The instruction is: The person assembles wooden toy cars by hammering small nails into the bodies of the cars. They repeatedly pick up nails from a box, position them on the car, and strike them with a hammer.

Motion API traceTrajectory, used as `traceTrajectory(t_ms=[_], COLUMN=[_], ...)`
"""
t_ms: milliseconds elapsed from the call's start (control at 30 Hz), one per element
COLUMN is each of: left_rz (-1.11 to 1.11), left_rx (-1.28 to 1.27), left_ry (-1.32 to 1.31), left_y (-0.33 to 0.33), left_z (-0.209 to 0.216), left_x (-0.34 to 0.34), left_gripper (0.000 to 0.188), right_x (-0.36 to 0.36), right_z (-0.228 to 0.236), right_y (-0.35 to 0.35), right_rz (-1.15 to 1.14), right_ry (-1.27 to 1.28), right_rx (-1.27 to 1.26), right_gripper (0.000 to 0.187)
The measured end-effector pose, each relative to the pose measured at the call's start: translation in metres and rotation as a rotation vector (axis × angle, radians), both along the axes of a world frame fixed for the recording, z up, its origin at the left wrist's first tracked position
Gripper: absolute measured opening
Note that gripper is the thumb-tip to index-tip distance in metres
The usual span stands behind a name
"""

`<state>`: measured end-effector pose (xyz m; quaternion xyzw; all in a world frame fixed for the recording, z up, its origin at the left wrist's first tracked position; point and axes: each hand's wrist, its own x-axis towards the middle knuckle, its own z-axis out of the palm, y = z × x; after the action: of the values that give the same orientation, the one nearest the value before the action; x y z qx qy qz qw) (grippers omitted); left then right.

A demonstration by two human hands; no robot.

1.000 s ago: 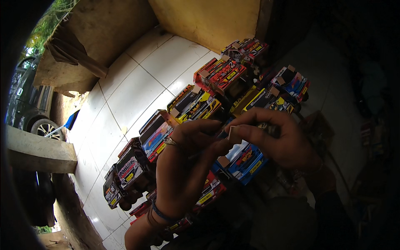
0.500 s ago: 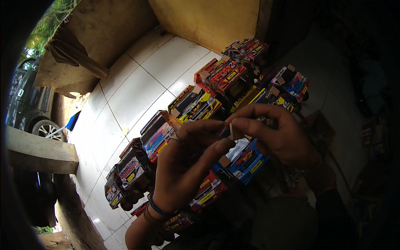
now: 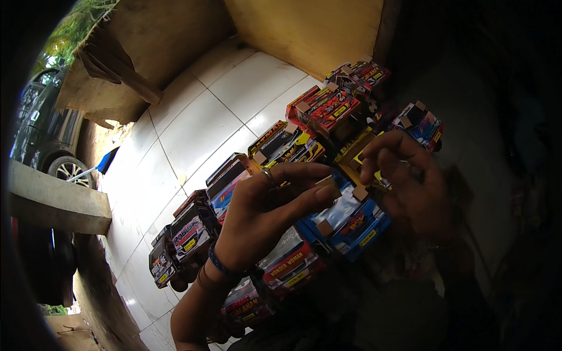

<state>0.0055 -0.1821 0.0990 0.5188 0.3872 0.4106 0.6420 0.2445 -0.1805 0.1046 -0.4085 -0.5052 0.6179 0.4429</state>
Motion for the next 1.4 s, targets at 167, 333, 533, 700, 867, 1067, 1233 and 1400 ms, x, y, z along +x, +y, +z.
traceTrajectory(t_ms=[167, 333, 533, 700, 867, 1067, 1233, 1400], left_rz=[0.008, 0.033, 0.068, 0.029, -0.008, -0.026, -0.043, -0.034], left_rx=[0.013, -0.105, -0.098, -0.117, -0.084, -0.105, -0.104, -0.114], left_ry=[0.101, 0.038, 0.099, 0.231, 0.285, 0.328, 0.402, 0.348], left_y=[0.006, 0.013, 0.045, 0.076, 0.090, 0.098, 0.096, 0.091], left_z=[0.002, -0.006, -0.027, -0.047, -0.062, -0.074, -0.077, -0.083], left_x=[-0.012, -0.027, -0.070, -0.111, -0.127, -0.133, -0.138, -0.140], left_gripper=[0.034, 0.039, 0.039, 0.044, 0.042, 0.037, 0.037, 0.040], right_x=[0.038, 0.081, 0.112, 0.099, 0.091, 0.070, 0.065, 0.056], right_z=[-0.001, -0.016, -0.037, -0.062, -0.061, -0.070, -0.063, -0.054], right_y=[0.007, 0.023, 0.031, 0.001, -0.047, -0.090, -0.091, -0.082], right_rz=[-0.267, -0.479, -0.635, -0.745, -0.498, -0.321, -0.298, -0.256], right_ry=[0.166, 0.217, 0.167, 0.032, -0.101, 0.062, -0.005, -0.071], right_rx=[0.011, -0.094, -0.202, -0.165, -0.223, -0.238, -0.224, -0.177], right_gripper=[0.041, 0.047, 0.046, 0.040, 0.048, 0.056, 0.070, 0.075])
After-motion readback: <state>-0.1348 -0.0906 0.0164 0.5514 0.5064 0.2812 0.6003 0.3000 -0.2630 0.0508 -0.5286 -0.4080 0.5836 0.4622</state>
